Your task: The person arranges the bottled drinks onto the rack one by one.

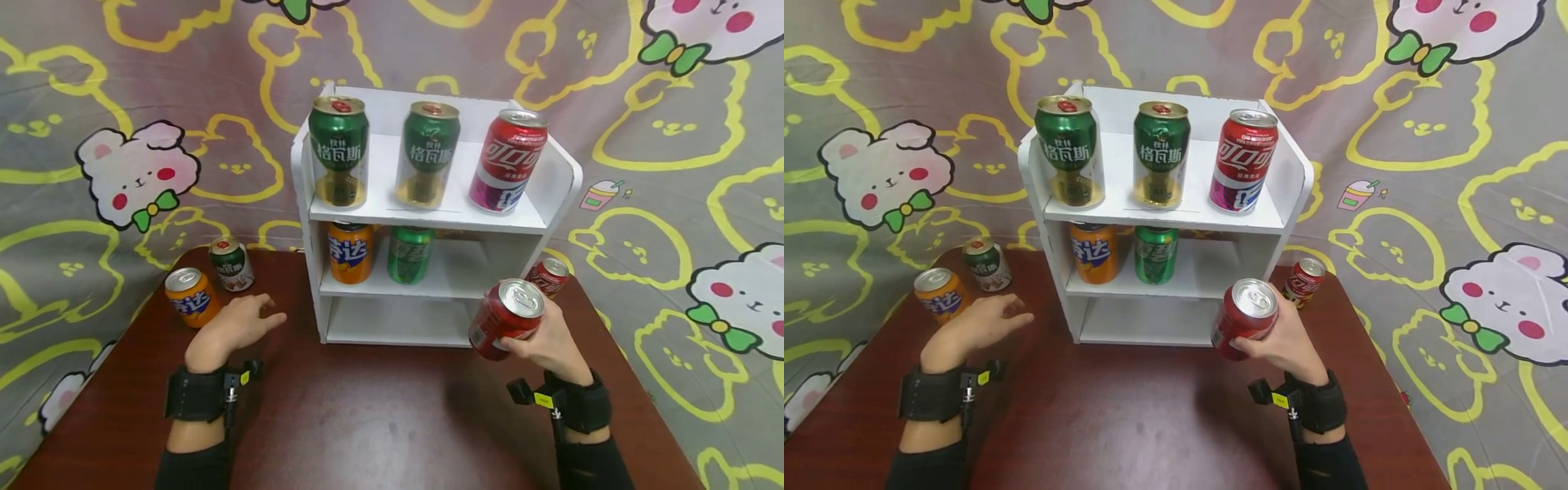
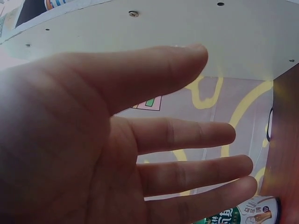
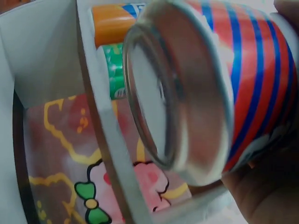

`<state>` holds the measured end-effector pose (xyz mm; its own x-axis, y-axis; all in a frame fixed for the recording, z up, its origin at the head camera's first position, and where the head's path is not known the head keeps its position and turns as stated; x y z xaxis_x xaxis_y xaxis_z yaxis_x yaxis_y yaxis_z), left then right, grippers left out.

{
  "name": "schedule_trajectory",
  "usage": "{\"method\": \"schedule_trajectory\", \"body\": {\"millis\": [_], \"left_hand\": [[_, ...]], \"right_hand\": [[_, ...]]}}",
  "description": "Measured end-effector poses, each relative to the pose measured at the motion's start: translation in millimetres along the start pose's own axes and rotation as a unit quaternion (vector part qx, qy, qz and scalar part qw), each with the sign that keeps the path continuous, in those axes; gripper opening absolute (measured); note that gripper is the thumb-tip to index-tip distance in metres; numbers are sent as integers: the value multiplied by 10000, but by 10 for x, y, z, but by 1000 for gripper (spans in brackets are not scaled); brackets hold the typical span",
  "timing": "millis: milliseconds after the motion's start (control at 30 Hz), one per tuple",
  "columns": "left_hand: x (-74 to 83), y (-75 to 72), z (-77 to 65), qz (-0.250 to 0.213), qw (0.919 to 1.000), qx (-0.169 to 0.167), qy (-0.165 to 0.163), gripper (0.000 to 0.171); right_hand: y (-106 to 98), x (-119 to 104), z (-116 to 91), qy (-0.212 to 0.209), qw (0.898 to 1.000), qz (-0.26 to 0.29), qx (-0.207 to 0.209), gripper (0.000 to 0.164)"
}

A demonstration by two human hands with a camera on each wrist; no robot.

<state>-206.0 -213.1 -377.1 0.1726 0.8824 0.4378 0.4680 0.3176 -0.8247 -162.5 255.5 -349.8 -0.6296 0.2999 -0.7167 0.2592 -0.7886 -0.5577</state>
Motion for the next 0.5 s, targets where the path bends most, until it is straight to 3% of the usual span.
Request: {"method": "schedule_trajectory", "body": {"millis": [133, 500], "left_hand": [[4, -4, 3, -11, 10000, 8, 18, 56], [12, 7, 13, -24, 9999, -19, 109, 56]], "right_hand": [[9, -52, 141, 10, 9999, -119, 60, 68], [61, -73, 393, 730, 9969, -164, 250, 67]]}}
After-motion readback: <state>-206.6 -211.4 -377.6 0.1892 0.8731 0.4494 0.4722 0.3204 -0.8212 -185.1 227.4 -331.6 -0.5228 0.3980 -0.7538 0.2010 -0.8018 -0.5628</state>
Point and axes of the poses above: each hand's wrist, its own z-axis towards the middle knuckle, its own y-axis out of the palm, x = y × z, the point moved 1 cm from there along z, towards the middle knuckle, and after that the axes turned 15 degrees about -x, right-handed, at the moved point
